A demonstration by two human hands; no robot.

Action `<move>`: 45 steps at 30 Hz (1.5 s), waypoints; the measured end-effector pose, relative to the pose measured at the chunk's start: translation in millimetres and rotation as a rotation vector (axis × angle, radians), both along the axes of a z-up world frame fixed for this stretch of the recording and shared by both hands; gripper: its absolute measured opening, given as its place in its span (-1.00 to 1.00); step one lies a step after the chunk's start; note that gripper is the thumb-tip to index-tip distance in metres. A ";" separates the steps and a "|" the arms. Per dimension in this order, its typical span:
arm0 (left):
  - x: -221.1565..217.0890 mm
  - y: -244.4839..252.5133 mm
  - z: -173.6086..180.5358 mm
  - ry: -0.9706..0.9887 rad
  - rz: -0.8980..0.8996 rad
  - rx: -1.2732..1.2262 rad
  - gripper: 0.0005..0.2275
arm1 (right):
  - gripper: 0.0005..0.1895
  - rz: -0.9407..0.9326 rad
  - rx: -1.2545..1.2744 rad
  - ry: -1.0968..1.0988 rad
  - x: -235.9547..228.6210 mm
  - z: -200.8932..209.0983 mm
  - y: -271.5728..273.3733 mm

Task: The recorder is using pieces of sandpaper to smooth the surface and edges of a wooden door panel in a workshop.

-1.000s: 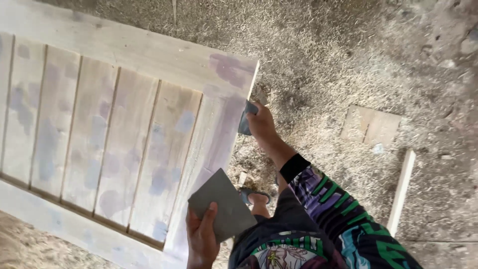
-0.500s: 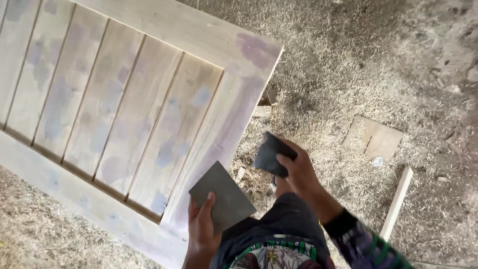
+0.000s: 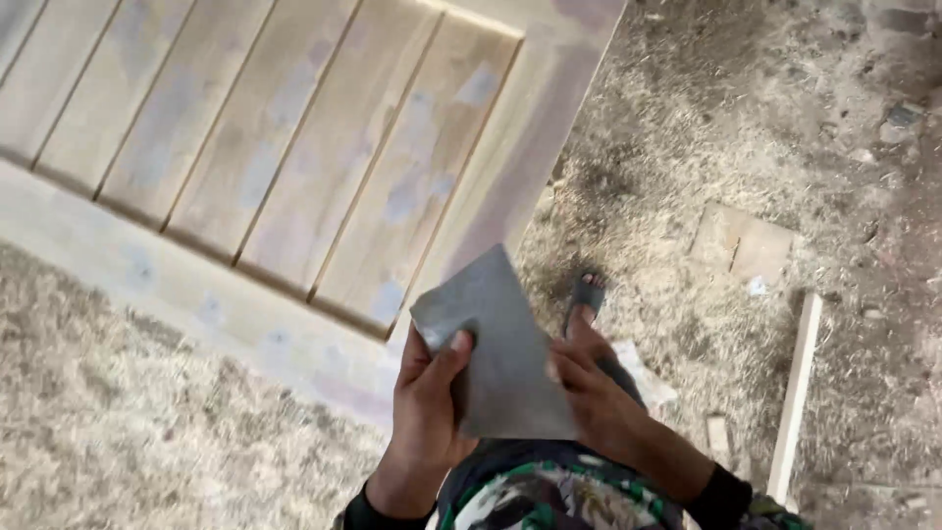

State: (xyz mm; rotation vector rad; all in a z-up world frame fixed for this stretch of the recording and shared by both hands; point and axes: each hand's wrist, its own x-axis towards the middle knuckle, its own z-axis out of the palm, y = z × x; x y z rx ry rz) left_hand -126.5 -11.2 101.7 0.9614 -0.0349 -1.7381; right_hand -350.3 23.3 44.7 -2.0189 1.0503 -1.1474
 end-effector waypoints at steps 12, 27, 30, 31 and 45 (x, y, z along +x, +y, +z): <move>89.6 82.1 8.1 -0.757 -0.419 -0.686 -0.72 | -0.55 0.274 -0.228 0.722 79.9 135.1 56.0; 196.7 155.6 -24.9 -0.676 0.157 0.075 -0.64 | -0.35 -0.578 1.456 -0.905 97.0 -235.1 67.0; 207.5 168.8 -34.6 -0.691 0.120 0.053 -0.67 | -0.42 -0.493 1.444 -1.064 119.4 -272.2 81.6; 206.4 169.4 -31.5 -0.695 0.104 0.059 -0.67 | -0.42 -0.506 1.450 -1.075 125.9 -273.4 84.7; 219.5 160.2 -23.0 -0.729 0.063 -0.003 -0.63 | -0.45 -0.488 1.386 -1.206 149.0 -268.6 75.2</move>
